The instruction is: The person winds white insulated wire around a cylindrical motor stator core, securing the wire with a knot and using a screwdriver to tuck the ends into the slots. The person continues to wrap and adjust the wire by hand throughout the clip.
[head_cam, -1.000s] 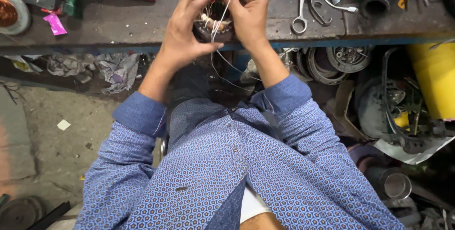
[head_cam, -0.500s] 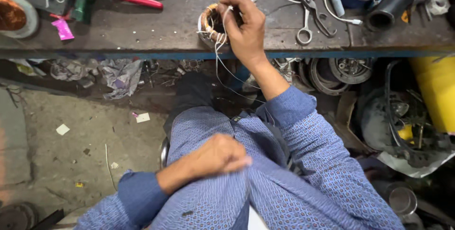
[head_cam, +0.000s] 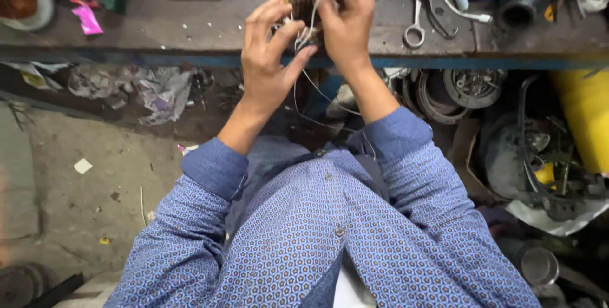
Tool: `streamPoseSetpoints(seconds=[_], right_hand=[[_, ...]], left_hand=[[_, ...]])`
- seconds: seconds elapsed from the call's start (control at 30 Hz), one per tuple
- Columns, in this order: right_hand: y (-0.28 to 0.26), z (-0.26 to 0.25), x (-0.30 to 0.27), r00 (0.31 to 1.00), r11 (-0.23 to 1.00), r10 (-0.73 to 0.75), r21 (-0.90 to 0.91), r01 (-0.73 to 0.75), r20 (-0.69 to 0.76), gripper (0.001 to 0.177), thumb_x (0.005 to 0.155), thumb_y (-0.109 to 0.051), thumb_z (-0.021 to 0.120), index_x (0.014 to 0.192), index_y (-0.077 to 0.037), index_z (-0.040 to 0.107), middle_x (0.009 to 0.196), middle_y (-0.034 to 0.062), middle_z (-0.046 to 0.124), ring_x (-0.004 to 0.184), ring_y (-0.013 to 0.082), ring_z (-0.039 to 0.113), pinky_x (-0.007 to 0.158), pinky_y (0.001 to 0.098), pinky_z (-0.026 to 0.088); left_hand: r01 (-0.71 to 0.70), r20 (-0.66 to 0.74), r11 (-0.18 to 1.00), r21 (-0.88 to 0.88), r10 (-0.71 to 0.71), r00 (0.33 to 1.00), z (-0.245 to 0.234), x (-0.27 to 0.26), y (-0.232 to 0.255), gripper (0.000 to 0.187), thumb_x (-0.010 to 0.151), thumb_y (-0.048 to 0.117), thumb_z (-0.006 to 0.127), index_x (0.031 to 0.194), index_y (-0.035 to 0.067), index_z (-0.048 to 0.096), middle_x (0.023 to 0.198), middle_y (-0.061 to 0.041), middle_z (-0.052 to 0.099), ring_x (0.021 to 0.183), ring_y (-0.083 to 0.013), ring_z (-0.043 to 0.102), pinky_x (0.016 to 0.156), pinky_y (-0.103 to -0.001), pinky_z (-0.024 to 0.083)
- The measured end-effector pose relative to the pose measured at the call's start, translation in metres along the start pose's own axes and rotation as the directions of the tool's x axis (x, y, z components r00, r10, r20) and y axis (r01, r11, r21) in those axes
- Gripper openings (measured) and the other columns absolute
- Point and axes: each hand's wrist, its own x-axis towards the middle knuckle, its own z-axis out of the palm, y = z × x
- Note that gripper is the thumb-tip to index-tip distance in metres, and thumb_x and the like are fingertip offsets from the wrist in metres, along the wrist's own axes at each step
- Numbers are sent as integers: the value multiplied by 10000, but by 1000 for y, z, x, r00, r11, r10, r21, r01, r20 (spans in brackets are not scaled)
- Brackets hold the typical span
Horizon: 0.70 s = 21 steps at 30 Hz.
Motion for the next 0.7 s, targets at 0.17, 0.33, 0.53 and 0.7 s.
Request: streamPoseSetpoints(seconds=[0.17,0.33,0.53,0.7], right_hand=[[-8,-19,2,985,944,-63,-311,111,162,96,999,14,720,1089,-13,700,964,47,739,811,108,665,730,256,506],[23,-27,15,940,953,194,172,-248,282,68,1075,20,653,1143,21,664,1012,53,738,916,122,719,836,271,570],[41,-20,7,963,920,190,310,-242,189,63,1068,-2,656,1116,33,637,986,43,706,869,113,681,794,272,547],[72,-18,17,987,983,124,127,-136,98,64,1085,-20,669,1044,29,661,924,33,684,814,95,624,725,271,511]], left_hand=[[2,42,999,-35,-1,999,-3,-10,-22,299,933,36,793,1219,104,743,1368,-86,635,1392,-346,558,1172,-454,489],[46,77,996,-79,-40,996,-1,-11,-38,251,1010,56,787,1238,138,721,1385,-52,638,1405,-317,572,1179,-409,503],[-88,73,996,0,87,993,7,-10,-38,838,796,336,962,1466,129,504,1533,-201,426,1393,-439,498,1163,-478,476],[-51,139,999,-7,51,989,7,14,-57,761,830,368,968,1418,100,567,1458,-175,549,1328,-378,598,1116,-442,528]])
